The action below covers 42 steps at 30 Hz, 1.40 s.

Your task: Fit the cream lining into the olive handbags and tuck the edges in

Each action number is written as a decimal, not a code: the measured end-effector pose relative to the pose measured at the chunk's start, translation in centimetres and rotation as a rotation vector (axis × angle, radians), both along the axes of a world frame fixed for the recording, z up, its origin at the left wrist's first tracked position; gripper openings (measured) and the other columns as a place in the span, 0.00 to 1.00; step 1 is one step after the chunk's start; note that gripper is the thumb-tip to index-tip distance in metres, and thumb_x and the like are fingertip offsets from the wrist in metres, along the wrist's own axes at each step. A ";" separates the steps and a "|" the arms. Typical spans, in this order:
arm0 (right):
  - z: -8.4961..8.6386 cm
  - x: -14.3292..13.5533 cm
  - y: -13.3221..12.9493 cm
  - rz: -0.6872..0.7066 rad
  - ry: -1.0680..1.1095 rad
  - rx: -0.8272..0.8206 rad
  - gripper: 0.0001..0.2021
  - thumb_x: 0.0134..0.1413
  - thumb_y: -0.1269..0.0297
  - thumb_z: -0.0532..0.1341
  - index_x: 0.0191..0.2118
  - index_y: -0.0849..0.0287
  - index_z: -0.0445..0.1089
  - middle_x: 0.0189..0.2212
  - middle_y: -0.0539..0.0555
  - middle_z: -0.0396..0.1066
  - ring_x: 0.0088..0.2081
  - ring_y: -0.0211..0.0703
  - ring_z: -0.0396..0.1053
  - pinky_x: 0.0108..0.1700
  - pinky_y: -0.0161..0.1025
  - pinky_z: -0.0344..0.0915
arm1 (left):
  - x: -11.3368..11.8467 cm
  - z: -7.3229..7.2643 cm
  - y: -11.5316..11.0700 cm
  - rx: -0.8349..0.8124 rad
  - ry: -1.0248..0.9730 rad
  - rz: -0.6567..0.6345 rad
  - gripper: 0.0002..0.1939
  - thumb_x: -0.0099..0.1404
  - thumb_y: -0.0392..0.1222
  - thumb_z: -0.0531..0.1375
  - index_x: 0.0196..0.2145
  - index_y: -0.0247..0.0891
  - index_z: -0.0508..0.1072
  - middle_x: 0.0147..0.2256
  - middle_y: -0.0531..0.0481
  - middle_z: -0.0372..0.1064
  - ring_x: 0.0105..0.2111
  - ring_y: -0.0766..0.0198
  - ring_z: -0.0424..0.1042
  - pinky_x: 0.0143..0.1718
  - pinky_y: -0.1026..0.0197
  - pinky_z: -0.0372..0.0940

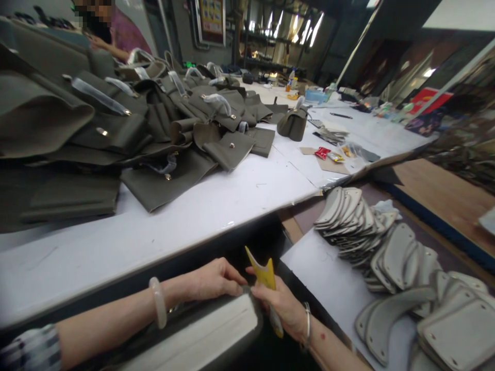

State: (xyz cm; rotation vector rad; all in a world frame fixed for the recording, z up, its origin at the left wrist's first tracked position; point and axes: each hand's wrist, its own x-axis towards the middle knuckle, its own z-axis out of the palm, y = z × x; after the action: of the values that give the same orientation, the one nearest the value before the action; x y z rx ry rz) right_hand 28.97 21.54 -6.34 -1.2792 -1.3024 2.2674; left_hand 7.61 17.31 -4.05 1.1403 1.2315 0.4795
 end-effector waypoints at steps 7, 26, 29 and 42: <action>0.4 -0.1 0.3 0.151 -0.089 0.185 0.27 0.51 0.53 0.63 0.55 0.60 0.65 0.27 0.46 0.61 0.28 0.37 0.58 0.31 0.35 0.55 | 0.5 0.8 -0.3 0.092 0.120 -0.015 0.12 0.54 0.41 0.56 0.27 0.37 0.80 0.19 0.55 0.61 0.22 0.66 0.57 0.25 0.63 0.54; 4.6 -4.8 3.4 0.764 -0.456 0.951 0.26 0.55 0.36 0.52 0.43 0.52 0.70 0.40 0.58 0.75 0.41 0.56 0.72 0.41 0.46 0.68 | -11.0 -1.7 -16.0 -0.197 0.027 0.592 0.38 0.57 0.70 0.57 0.51 0.35 0.71 0.50 0.38 0.69 0.48 0.48 0.68 0.42 0.53 0.67; 4.4 -8.6 0.5 0.887 -0.517 1.296 0.27 0.62 0.39 0.43 0.28 0.53 0.66 0.26 0.55 0.70 0.30 0.51 0.67 0.35 0.45 0.59 | -8.4 -3.7 -19.8 -0.355 -0.148 0.765 0.42 0.53 0.75 0.56 0.49 0.34 0.69 0.45 0.38 0.71 0.38 0.55 0.72 0.34 0.58 0.67; 3.0 -19.3 -5.0 1.276 -0.083 1.726 0.20 0.69 0.54 0.49 0.28 0.58 0.64 0.26 0.51 0.69 0.32 0.43 0.60 0.37 0.43 0.45 | -1.9 -9.0 -19.7 -0.405 -0.745 1.018 0.29 0.54 0.68 0.53 0.32 0.37 0.70 0.36 0.41 0.74 0.40 0.54 0.74 0.50 0.54 0.67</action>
State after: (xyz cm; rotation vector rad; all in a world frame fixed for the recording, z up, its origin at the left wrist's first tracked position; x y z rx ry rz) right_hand 9.63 16.51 -3.29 0.2580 -3.2267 0.3255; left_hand 5.67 -2.36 -13.09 -0.1222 1.0743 1.2109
